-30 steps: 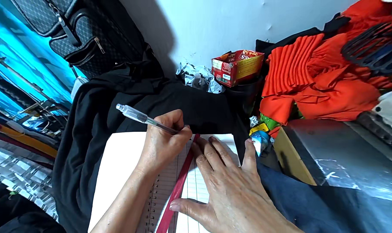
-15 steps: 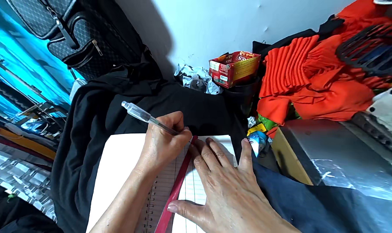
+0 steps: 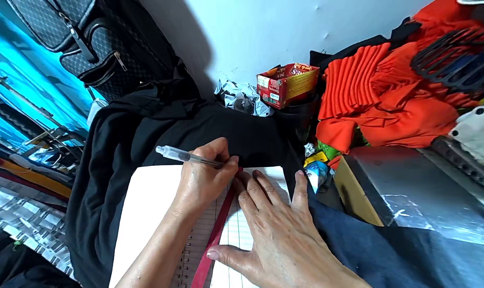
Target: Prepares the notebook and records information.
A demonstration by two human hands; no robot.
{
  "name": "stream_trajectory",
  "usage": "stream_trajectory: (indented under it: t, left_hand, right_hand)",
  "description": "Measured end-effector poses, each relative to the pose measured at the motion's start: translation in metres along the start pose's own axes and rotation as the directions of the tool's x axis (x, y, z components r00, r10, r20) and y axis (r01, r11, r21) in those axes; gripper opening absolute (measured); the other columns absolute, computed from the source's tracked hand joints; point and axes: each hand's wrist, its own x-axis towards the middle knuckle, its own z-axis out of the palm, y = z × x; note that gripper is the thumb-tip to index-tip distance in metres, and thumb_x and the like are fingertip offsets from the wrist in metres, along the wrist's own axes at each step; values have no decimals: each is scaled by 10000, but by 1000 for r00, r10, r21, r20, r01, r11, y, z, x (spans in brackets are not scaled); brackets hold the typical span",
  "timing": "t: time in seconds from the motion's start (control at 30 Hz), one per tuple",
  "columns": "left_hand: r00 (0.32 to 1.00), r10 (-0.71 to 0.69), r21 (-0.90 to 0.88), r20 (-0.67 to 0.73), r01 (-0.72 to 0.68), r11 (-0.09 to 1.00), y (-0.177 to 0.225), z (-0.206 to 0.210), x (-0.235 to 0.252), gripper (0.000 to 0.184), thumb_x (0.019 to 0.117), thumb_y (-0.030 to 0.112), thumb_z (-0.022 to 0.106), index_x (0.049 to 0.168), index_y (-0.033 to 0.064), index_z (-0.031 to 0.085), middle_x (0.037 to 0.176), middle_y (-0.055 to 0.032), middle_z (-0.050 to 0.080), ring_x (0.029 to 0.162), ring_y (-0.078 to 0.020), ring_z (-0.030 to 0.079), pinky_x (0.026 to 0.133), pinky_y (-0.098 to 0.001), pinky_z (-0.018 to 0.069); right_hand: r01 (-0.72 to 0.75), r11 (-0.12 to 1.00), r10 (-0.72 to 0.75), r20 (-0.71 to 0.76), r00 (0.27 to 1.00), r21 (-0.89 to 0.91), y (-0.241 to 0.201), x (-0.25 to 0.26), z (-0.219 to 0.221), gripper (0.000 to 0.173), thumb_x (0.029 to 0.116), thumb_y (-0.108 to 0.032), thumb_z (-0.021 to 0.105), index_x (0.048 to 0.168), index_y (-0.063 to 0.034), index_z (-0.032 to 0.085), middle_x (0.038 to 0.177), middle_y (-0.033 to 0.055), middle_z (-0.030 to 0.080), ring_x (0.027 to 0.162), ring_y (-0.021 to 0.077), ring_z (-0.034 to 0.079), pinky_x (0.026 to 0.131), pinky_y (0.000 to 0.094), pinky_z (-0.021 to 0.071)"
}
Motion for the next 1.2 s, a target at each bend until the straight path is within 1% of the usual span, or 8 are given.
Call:
stream_trajectory:
  t: [0.27, 0.5, 0.6, 0.73, 0.87, 0.97, 1.1, 1.2]
  left_hand:
    - [1000, 8, 17, -18, -7, 1000, 1, 1, 0, 235, 950, 82, 643, 744, 115, 535, 571, 35, 512, 474, -29, 495, 436, -166, 373]
    - [999, 40, -56, -31, -42, 998, -2, -1, 0, 262, 852, 25, 592, 648, 133, 467, 513, 56, 405, 426, -6, 363, 404, -150, 250]
    - [998, -6, -180, -67, -7, 984, -6, -1, 0, 249, 870, 28, 587, 675, 145, 483, 535, 73, 452, 460, 4, 444, 441, -143, 337]
    - [962, -87, -460, -259, -44, 887, -4, -13, -6, 244, 959, 42, 580, 766, 186, 543, 627, 96, 578, 529, 8, 554, 506, -139, 480]
    - [934, -128, -380, -334, -8, 925, 20, -32, -35, 180, 1006, 155, 591, 834, 204, 573, 687, 92, 587, 569, -4, 576, 554, -142, 513]
    - [910, -182, -382, -373, 28, 924, 28, -41, -71, 142, 973, 226, 642, 832, 233, 626, 678, 84, 607, 564, -7, 593, 548, -147, 530]
    - [859, -243, -435, -450, 27, 900, 36, -50, -123, 143, 988, 186, 619, 862, 251, 640, 733, 107, 657, 606, -3, 627, 588, -169, 558]
    - [860, -273, -433, -431, 68, 899, 40, -46, -160, 95, 1011, 321, 630, 932, 296, 676, 812, 142, 700, 686, 10, 667, 652, -174, 577]
  right_hand:
    - [0, 1000, 0, 19, 1000, 5, 0, 0, -1, 1125, 789, -936, 307, 1440, -61, 583, 1514, 146, 532, 1470, 389, 403, 1081, 845, 81]
    - [-8, 1000, 7, 38, 999, 10, 0, 0, -2, 1129, 792, -938, 298, 1456, -65, 567, 1533, 142, 515, 1480, 388, 387, 1087, 838, 65]
    - [-3, 1000, 3, 18, 1000, -2, 0, 0, -1, 1133, 780, -945, 300, 1442, -70, 582, 1522, 136, 527, 1470, 379, 406, 1086, 839, 77]
    - [11, 1000, -12, -64, 998, -15, 2, -1, 1, 1097, 771, -948, 332, 1384, -90, 636, 1490, 116, 564, 1471, 392, 399, 1074, 851, 96]
    - [18, 1000, -18, -80, 997, -1, 9, -6, -1, 1118, 761, -958, 321, 1417, -102, 616, 1508, 97, 552, 1486, 389, 375, 1077, 848, 101]
    - [48, 999, -47, -63, 997, 16, 17, -10, -6, 1129, 758, -955, 345, 1441, -89, 588, 1519, 92, 541, 1484, 390, 379, 1066, 853, 119]
    - [80, 996, -79, -28, 996, 27, 24, -10, -9, 1130, 772, -948, 327, 1474, -93, 555, 1531, 91, 527, 1488, 380, 377, 1073, 845, 136]
    - [105, 994, -106, 3, 994, 30, 29, -9, -12, 1137, 778, -953, 300, 1494, -100, 532, 1543, 86, 514, 1494, 377, 366, 1074, 846, 149]
